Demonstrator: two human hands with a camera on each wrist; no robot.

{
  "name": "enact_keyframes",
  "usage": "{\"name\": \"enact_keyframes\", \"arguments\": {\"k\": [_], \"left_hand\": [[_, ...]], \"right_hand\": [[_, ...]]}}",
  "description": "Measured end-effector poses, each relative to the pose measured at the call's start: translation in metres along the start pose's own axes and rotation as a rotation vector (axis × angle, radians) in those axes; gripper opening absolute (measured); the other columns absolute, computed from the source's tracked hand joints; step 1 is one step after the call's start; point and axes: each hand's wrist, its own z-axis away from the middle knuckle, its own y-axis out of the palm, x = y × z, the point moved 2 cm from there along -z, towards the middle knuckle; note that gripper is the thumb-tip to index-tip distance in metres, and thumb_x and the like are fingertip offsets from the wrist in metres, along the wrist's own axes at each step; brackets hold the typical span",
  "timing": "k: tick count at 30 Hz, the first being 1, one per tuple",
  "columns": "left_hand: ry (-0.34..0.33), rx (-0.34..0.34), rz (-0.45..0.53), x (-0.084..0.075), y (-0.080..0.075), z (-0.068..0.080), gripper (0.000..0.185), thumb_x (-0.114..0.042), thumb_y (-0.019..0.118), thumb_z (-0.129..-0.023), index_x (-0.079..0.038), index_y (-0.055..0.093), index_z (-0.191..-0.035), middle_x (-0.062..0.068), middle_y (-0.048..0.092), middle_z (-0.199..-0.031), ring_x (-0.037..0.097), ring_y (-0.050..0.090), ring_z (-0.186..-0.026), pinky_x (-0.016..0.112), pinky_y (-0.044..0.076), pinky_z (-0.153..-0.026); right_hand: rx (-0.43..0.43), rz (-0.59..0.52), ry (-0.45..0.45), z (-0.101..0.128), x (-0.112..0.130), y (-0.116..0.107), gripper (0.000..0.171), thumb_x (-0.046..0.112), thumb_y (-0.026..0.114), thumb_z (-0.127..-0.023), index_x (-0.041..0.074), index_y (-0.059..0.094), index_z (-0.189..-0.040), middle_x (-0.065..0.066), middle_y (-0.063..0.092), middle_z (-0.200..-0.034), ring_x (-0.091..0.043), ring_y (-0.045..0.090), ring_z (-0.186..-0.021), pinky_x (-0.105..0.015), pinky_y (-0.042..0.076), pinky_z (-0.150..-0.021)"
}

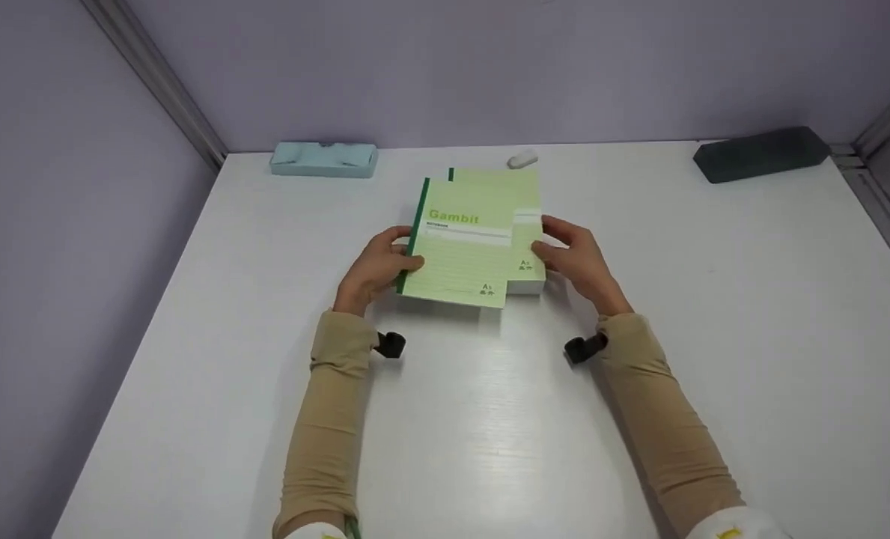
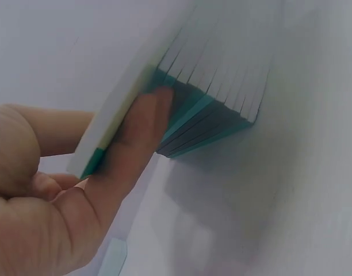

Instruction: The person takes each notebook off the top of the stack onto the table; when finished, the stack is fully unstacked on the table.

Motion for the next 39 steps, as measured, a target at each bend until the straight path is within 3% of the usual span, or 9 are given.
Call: {"name": "enact_keyframes", "arguments": {"k": [5,11,18,23,30,39], "left_hand": [[0.006,0.012,0.035,-0.001,-0.002,-0.011,0.065,-0.001,0.062,-0.089,-0.010,0.036,-0.147,0.016,0.060,-0.120,0.024,0.062,-0.096,0.032,0.051,-0.076],[0.038,-0.004,-0.002,-0.004,-0.011,-0.027,0.069,-0.003,0.060,-0.091,-0.012,0.029,-0.151,0.010,0.051,-0.136,0.022,0.058,-0.106,0.033,0.048,-0.083],[0.068,0.100,-0.056,-0.010,-0.019,-0.033,0.069,0.003,0.060,-0.089,-0.011,0.032,-0.150,0.012,0.051,-0.136,0.024,0.062,-0.101,0.032,0.052,-0.076],[0.049,0.116,-0.037,-0.020,-0.021,-0.033,0.069,0.007,0.060,-0.088,-0.014,0.035,-0.149,0.013,0.055,-0.132,0.024,0.066,-0.095,0.031,0.054,-0.070],[0.067,0.084,0.017,-0.030,-0.034,-0.025,0.069,0.009,0.060,-0.087,-0.019,0.041,-0.147,0.012,0.056,-0.132,0.020,0.066,-0.084,0.027,0.053,-0.062],[0.116,0.030,0.162,-0.040,-0.062,-0.012,0.071,0.013,0.060,-0.087,-0.018,0.041,-0.147,0.017,0.053,-0.136,0.024,0.068,-0.094,0.030,0.055,-0.065]], "right_hand": [[-0.003,0.004,-0.013,0.000,0.001,-0.003,0.054,0.008,0.057,-0.095,0.005,0.039,-0.146,-0.015,0.041,-0.146,-0.025,0.058,-0.111,-0.026,0.052,-0.081],[0.009,-0.017,0.002,0.001,0.000,0.001,0.053,0.009,0.058,-0.095,0.006,0.040,-0.146,-0.013,0.042,-0.145,-0.026,0.058,-0.114,-0.028,0.052,-0.082],[0.012,-0.030,0.003,0.003,-0.001,0.001,0.054,0.009,0.058,-0.095,0.006,0.039,-0.146,-0.013,0.042,-0.146,-0.025,0.058,-0.114,-0.029,0.052,-0.082],[0.021,-0.030,-0.007,0.005,0.004,-0.001,0.055,0.009,0.057,-0.096,0.006,0.037,-0.147,-0.014,0.040,-0.147,-0.027,0.057,-0.116,-0.029,0.051,-0.084],[0.012,-0.018,-0.001,-0.002,0.004,-0.001,0.055,0.011,0.059,-0.096,0.008,0.039,-0.147,-0.012,0.040,-0.147,-0.026,0.055,-0.119,-0.031,0.050,-0.087],[0.013,-0.013,0.019,-0.008,0.002,-0.004,0.056,0.012,0.058,-0.096,0.008,0.037,-0.148,-0.012,0.038,-0.149,-0.026,0.053,-0.121,-0.032,0.049,-0.090]]}}
